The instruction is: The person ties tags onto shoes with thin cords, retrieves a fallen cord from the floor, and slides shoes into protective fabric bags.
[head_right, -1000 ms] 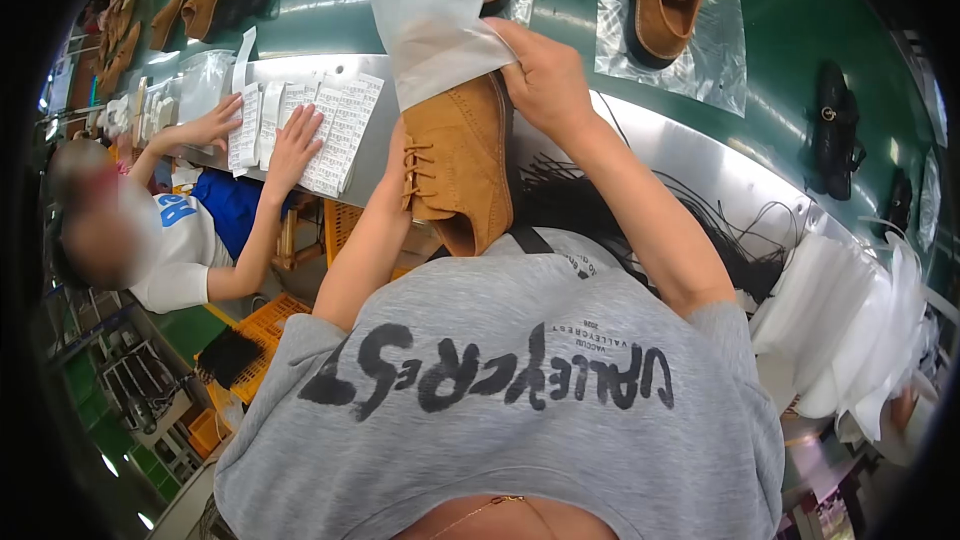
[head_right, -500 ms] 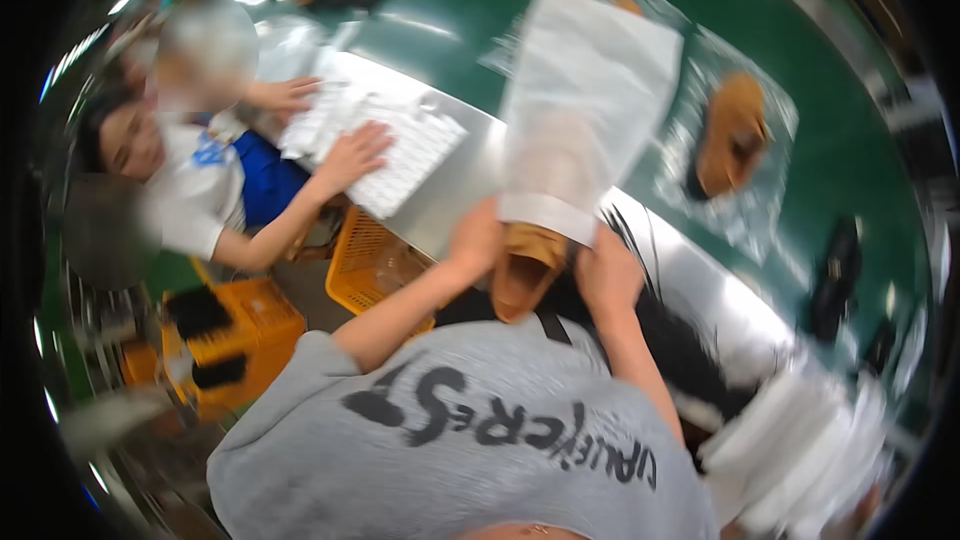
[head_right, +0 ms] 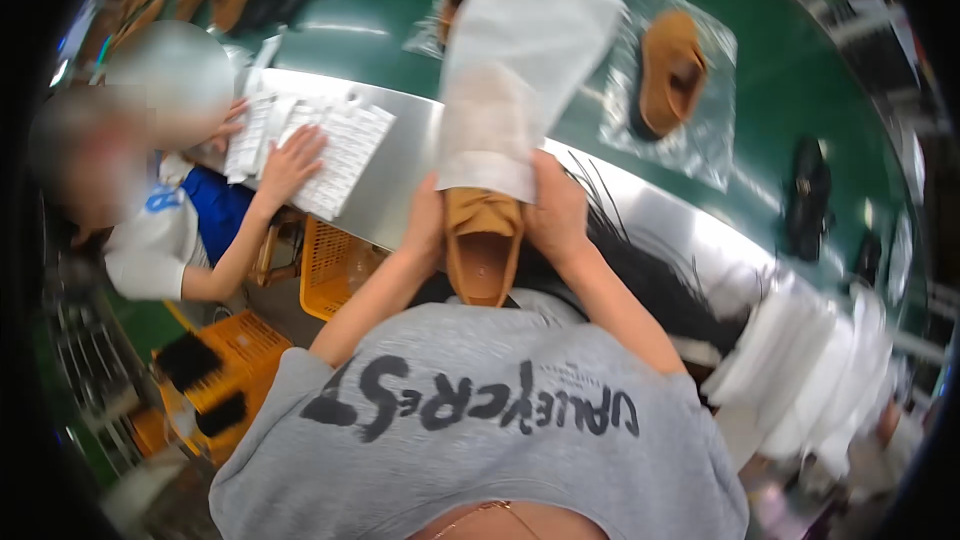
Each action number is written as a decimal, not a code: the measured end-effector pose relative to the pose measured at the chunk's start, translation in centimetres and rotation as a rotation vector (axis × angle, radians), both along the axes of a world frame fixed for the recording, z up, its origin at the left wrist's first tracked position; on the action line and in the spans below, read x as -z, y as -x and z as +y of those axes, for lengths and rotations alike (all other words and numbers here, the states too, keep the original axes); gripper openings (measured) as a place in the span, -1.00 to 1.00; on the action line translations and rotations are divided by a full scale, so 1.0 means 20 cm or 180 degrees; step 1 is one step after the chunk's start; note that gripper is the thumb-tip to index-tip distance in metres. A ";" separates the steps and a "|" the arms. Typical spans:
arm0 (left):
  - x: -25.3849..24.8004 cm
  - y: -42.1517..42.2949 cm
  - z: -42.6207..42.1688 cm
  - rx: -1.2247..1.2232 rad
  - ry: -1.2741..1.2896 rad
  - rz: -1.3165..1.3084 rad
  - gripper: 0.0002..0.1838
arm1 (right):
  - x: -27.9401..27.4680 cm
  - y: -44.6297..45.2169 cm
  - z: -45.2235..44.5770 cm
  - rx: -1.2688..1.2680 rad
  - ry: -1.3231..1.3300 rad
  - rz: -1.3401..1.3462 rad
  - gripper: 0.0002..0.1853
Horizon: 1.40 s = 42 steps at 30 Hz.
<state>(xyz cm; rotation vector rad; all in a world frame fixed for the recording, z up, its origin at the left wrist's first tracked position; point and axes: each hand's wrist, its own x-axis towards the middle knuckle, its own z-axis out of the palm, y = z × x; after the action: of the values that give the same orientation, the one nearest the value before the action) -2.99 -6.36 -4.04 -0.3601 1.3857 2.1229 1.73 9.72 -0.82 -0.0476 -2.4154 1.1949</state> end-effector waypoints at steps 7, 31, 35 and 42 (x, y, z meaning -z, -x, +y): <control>0.05 -0.10 -0.15 0.1551 0.1842 0.1769 -0.67 | -0.06 -0.07 0.07 -0.0331 -0.0951 0.0612 -0.57; -0.03 0.11 -0.12 0.0915 0.2393 0.3636 -0.60 | 0.04 0.01 0.02 -0.0118 -0.0643 0.0493 -0.73; -0.06 0.00 -0.16 0.0485 0.2166 0.4828 -0.75 | 0.07 -0.15 0.06 -0.0295 -0.0811 0.0701 -0.75; -0.17 0.00 -0.16 0.0715 0.1784 0.4988 -0.73 | 0.04 -0.13 0.04 0.0110 -0.0784 0.0777 -0.73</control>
<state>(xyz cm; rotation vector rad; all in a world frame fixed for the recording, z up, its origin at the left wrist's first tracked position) -3.07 -9.58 -0.73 1.5102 2.5815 1.5936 4.27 10.57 -1.62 0.1243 -2.3145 0.8274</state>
